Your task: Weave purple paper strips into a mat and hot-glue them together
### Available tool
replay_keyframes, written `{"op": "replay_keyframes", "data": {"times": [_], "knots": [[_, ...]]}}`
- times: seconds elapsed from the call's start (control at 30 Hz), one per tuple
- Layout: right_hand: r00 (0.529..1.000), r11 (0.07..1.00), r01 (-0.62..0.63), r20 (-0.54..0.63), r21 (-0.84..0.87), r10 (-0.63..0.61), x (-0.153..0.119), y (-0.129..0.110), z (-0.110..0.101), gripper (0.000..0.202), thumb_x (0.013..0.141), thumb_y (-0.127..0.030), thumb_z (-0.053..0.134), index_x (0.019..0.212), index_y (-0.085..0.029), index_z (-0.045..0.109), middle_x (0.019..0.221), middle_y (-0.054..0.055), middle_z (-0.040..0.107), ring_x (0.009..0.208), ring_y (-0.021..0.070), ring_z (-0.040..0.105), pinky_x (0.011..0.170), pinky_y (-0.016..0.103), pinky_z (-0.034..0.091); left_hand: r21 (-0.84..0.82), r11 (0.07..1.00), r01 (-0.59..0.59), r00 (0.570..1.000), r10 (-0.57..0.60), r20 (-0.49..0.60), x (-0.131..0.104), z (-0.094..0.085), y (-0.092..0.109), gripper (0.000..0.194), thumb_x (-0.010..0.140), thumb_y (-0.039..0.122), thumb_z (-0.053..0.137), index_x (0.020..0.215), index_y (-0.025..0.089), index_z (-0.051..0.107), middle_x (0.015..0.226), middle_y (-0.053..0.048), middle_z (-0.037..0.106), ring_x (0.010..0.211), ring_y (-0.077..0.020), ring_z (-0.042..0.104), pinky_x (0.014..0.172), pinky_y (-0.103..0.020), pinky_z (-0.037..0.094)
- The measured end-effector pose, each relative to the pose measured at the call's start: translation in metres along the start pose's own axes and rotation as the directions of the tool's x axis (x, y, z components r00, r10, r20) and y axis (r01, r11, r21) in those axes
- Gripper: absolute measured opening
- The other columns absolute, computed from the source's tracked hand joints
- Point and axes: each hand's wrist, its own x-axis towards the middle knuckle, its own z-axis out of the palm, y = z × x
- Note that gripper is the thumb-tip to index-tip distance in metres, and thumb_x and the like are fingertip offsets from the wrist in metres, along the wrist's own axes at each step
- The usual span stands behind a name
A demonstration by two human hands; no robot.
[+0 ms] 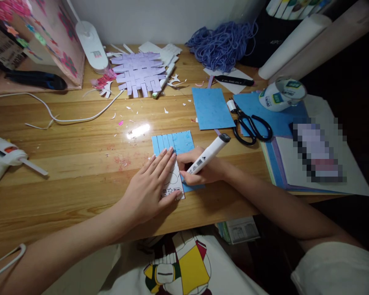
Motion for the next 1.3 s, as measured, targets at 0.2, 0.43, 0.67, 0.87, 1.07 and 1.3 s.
{"op": "replay_keyframes", "data": {"times": [0.2, 0.43, 0.67, 0.87, 1.07, 1.3], "knots": [[0.995, 0.999, 0.038, 0.092, -0.008, -0.037, -0.0014, -0.0014, 0.0008, 0.014, 0.068, -0.014, 0.049, 0.06, -0.021, 0.04, 0.053, -0.004, 0.047, 0.047, 0.0084, 0.04, 0.044, 0.02, 0.031, 0.014, 1.0, -0.003, 1.0, 0.003, 0.013, 0.0003, -0.0013, 0.0008, 0.073, 0.09, 0.056, 0.034, 0.146, 0.011, 0.019, 0.155, -0.008, 0.01, 0.143, -0.0197, 0.008, 0.116, -0.036, 0.013], [0.991, 0.999, 0.033, 0.13, -0.012, -0.031, -0.0019, -0.0019, 0.0016, 0.011, 0.067, -0.014, 0.051, 0.059, -0.019, 0.046, 0.053, -0.003, 0.052, 0.048, 0.0088, 0.044, 0.045, 0.02, 0.034, -0.003, 1.0, -0.009, 1.0, 0.009, -0.012, -0.0004, 0.0003, 0.0004, 0.074, 0.091, 0.055, 0.033, 0.147, 0.012, 0.013, 0.155, -0.007, 0.012, 0.142, -0.0205, 0.009, 0.116, -0.037, 0.013], [0.99, 0.999, 0.052, 0.131, 0.008, -0.053, -0.0029, -0.0002, 0.0019, 0.012, 0.069, -0.015, 0.052, 0.059, -0.019, 0.046, 0.053, -0.003, 0.052, 0.047, 0.0084, 0.045, 0.045, 0.019, 0.033, -0.001, 1.0, -0.012, 1.0, 0.012, -0.02, 0.0, 0.0012, 0.0001, 0.075, 0.091, 0.055, 0.034, 0.148, 0.011, 0.012, 0.155, -0.008, 0.013, 0.142, -0.0208, 0.009, 0.117, -0.036, 0.011], [0.999, 1.0, 0.027, 0.017, 0.009, -0.027, -0.001, -0.0017, 0.0016, 0.013, 0.067, -0.013, 0.051, 0.057, -0.018, 0.044, 0.049, -0.005, 0.045, 0.044, 0.0067, 0.037, 0.042, 0.019, 0.028, 0.005, 1.0, -0.012, 1.0, 0.012, -0.007, 0.0002, 0.0007, 0.0, 0.076, 0.09, 0.056, 0.035, 0.147, 0.01, 0.016, 0.155, -0.008, 0.011, 0.142, -0.0208, 0.01, 0.117, -0.035, 0.01], [0.979, 0.997, -0.066, -0.198, -0.044, 0.056, 0.0017, -0.0008, -0.0011, 0.014, 0.071, -0.013, 0.049, 0.06, -0.019, 0.042, 0.051, -0.006, 0.041, 0.046, 0.0071, 0.034, 0.044, 0.02, 0.029, 0.009, 1.0, -0.006, 1.0, 0.005, 0.011, -0.0003, 0.0002, 0.001, 0.079, 0.089, 0.058, 0.035, 0.147, 0.009, 0.014, 0.154, -0.009, 0.012, 0.143, -0.0204, 0.009, 0.117, -0.036, 0.01], [0.959, 0.993, -0.099, -0.27, -0.061, 0.079, 0.0028, 0.0011, -0.0018, 0.015, 0.073, -0.016, 0.05, 0.061, -0.02, 0.042, 0.051, -0.006, 0.04, 0.047, 0.0076, 0.033, 0.045, 0.021, 0.028, -0.015, 1.0, 0.002, 1.0, -0.002, 0.015, 0.0001, -0.0003, 0.0001, 0.077, 0.089, 0.057, 0.036, 0.147, 0.011, 0.014, 0.155, -0.009, 0.01, 0.142, -0.0214, 0.01, 0.117, -0.036, 0.011]]}}
